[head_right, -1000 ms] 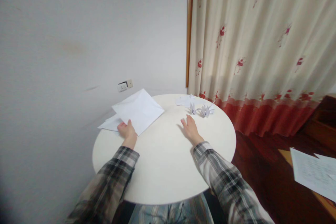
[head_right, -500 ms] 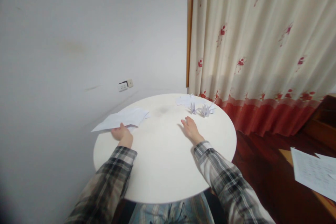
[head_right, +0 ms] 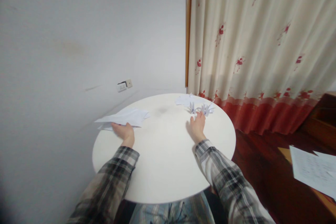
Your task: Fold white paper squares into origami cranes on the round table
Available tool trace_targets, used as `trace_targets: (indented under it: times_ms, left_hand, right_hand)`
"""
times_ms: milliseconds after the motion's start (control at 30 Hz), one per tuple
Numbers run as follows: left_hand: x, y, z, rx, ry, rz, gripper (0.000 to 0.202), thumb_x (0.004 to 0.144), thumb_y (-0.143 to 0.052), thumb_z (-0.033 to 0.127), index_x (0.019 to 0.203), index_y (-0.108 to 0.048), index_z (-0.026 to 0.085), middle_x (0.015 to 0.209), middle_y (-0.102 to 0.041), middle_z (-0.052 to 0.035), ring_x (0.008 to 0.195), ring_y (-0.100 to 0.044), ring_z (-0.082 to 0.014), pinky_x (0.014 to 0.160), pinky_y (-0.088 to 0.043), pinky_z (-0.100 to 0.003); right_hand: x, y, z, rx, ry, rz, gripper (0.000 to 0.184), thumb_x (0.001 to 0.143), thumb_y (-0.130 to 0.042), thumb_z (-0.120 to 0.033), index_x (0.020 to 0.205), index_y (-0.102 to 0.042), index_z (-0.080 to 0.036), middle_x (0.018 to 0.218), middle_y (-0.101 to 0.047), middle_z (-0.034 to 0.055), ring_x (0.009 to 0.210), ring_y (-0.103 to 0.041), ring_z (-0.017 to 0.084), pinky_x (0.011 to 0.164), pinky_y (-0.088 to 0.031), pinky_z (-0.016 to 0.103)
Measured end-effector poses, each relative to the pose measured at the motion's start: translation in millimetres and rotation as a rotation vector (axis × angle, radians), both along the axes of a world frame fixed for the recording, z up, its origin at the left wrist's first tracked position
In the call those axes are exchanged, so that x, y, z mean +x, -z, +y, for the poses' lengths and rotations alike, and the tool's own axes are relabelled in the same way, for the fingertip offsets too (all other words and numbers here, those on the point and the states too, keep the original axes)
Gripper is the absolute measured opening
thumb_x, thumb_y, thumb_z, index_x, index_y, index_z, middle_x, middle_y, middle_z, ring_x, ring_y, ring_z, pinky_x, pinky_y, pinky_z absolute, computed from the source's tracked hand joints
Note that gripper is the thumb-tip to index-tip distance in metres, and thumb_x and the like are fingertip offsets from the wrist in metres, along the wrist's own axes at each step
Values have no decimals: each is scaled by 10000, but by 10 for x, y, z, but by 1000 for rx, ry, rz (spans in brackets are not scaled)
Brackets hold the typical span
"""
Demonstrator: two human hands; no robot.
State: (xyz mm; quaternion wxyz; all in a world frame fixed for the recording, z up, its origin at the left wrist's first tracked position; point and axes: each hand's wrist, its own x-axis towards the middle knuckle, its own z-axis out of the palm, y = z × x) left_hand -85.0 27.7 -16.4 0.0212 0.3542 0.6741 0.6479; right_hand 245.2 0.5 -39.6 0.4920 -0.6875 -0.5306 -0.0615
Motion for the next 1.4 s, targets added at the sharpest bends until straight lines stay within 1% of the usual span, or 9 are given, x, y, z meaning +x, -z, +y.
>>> trace_targets:
  times_ms: [133, 267, 400, 600, 700, 833, 1067, 1200, 1400]
  left_hand:
    - [41, -41, -30, 24, -75, -27, 715, 697, -546, 30, 1324, -202, 20, 1368, -287, -256, 1312, -240, -284, 1066, -250, -396]
    - [68, -43, -14, 62, -42, -16, 673, 693, -551, 17, 1297, -259, 70, 1329, -340, -227, 1201, -417, -259, 1009, -338, -379]
    - [54, -7, 28, 68, -58, -73, 518, 677, -557, 7, 1157, -381, 93, 1208, -433, -179, 1036, -525, -214, 930, -397, -364]
    - [44, -57, -14, 90, -137, -70, 277, 656, -489, -15, 870, -431, 151, 904, -470, -62, 888, -508, -182, 837, -401, -347]
    - [118, -156, -87, 134, -39, 61, 220, 684, -471, 24, 829, -414, 179, 783, -425, -2, 766, -485, -153, 777, -406, -317]
    - [267, -226, -162, 171, 163, 251, 175, 710, -472, 62, 829, -436, 185, 762, -417, 8, 730, -470, -146, 734, -399, -291]
    - [457, -121, -199, 45, 615, 537, 141, 736, -437, 91, 769, -530, 191, 781, -478, -9, 684, -494, -139, 691, -408, -265]
    - [498, -58, -196, -52, 705, 588, 168, 736, -437, 83, 779, -555, 195, 776, -483, -1, 680, -500, -130, 693, -411, -263]
    - [555, -21, -201, -125, 807, 632, 180, 749, -444, 96, 808, -577, 201, 769, -485, 3, 691, -514, -128, 680, -414, -251]
  right_hand:
    - [102, -58, -20, 39, 119, -14, 492, 775, -426, -267, 1221, -428, -58, 1367, -271, 205, 1256, -240, 299, 1008, -217, 439]
    - [239, -31, -5, 4, 154, -33, 521, 789, -423, -306, 1270, -406, -105, 1423, -174, 181, 1277, -186, 321, 1012, -183, 447]
    - [364, 32, 54, -107, 129, -19, 555, 788, -442, -367, 1286, -405, -124, 1428, -193, 177, 1277, -208, 326, 1003, -203, 444]
    - [438, 107, 140, -144, 65, -23, 535, 787, -448, -398, 1230, -450, -98, 1379, -305, 206, 1249, -286, 322, 970, -247, 478]
    - [420, 94, 141, -111, 59, -14, 523, 782, -459, -406, 1199, -478, -90, 1359, -325, 228, 1232, -306, 335, 953, -262, 479]
    - [355, 22, 114, -107, 74, -51, 520, 769, -478, -383, 1202, -476, -96, 1377, -304, 212, 1248, -288, 338, 961, -260, 487]
    - [342, -46, 139, -86, 52, -133, 504, 766, -478, -357, 1196, -480, -95, 1354, -364, 204, 1255, -298, 315, 979, -251, 487]
    - [371, -38, 178, -77, 48, -133, 476, 762, -478, -342, 1153, -510, -74, 1270, -458, 216, 1212, -357, 315, 973, -261, 486]
    - [369, -125, 114, 76, 26, -61, 378, 826, -346, -294, 1036, -569, -73, 1060, -589, 179, 1035, -484, 267, 930, -317, 436]
